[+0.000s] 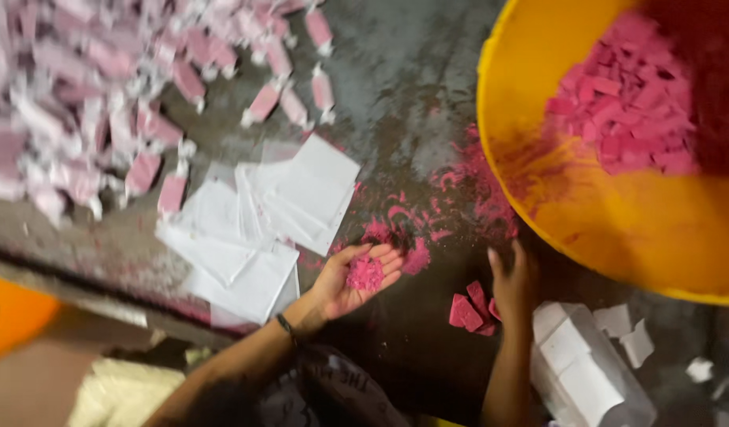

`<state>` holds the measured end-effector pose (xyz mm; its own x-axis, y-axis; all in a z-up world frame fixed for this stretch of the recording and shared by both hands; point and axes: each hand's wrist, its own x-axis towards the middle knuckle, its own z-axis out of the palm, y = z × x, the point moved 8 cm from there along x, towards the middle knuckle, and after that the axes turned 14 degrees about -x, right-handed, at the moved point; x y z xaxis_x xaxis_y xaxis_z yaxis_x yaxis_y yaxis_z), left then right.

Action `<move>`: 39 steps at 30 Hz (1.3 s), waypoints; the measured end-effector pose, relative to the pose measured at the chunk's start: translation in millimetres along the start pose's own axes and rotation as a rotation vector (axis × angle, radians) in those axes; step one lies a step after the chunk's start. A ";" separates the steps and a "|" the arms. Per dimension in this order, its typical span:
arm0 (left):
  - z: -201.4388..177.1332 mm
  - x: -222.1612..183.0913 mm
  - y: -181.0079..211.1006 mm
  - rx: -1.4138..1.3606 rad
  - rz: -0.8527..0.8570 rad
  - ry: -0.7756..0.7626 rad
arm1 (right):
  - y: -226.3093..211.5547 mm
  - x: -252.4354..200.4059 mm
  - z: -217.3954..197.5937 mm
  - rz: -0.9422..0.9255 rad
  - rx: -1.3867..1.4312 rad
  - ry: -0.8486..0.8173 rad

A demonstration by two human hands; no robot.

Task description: The person wraps individual pink candy pieces into small paper squares by hand, twisting the ends of the paper to secure them, and gathers the remaining pink crumbs from the work surface.

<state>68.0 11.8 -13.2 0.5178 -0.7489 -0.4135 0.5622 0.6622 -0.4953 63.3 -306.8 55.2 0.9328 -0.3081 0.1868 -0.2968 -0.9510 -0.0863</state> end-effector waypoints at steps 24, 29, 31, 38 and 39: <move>-19.6 6.9 20.2 0.077 0.104 0.049 | -75.6 45.4 19.0 -0.180 0.018 -0.011; -20.9 6.7 18.7 0.076 0.123 0.106 | -88.8 86.6 26.5 -0.130 0.137 -0.052; -24.7 5.4 19.4 0.083 0.129 0.115 | -107.2 89.5 20.2 -0.222 0.116 -0.003; -21.1 6.0 22.7 0.052 0.105 0.094 | -107.2 107.8 30.5 -0.308 -0.067 0.070; -20.6 6.5 21.2 0.042 0.079 0.081 | -110.5 108.6 35.5 -0.385 -0.168 0.090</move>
<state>70.0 20.5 -42.1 0.5091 -0.6925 -0.5112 0.5487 0.7187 -0.4271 204.7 -234.3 50.2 0.9627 0.0761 0.2597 0.0333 -0.9857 0.1654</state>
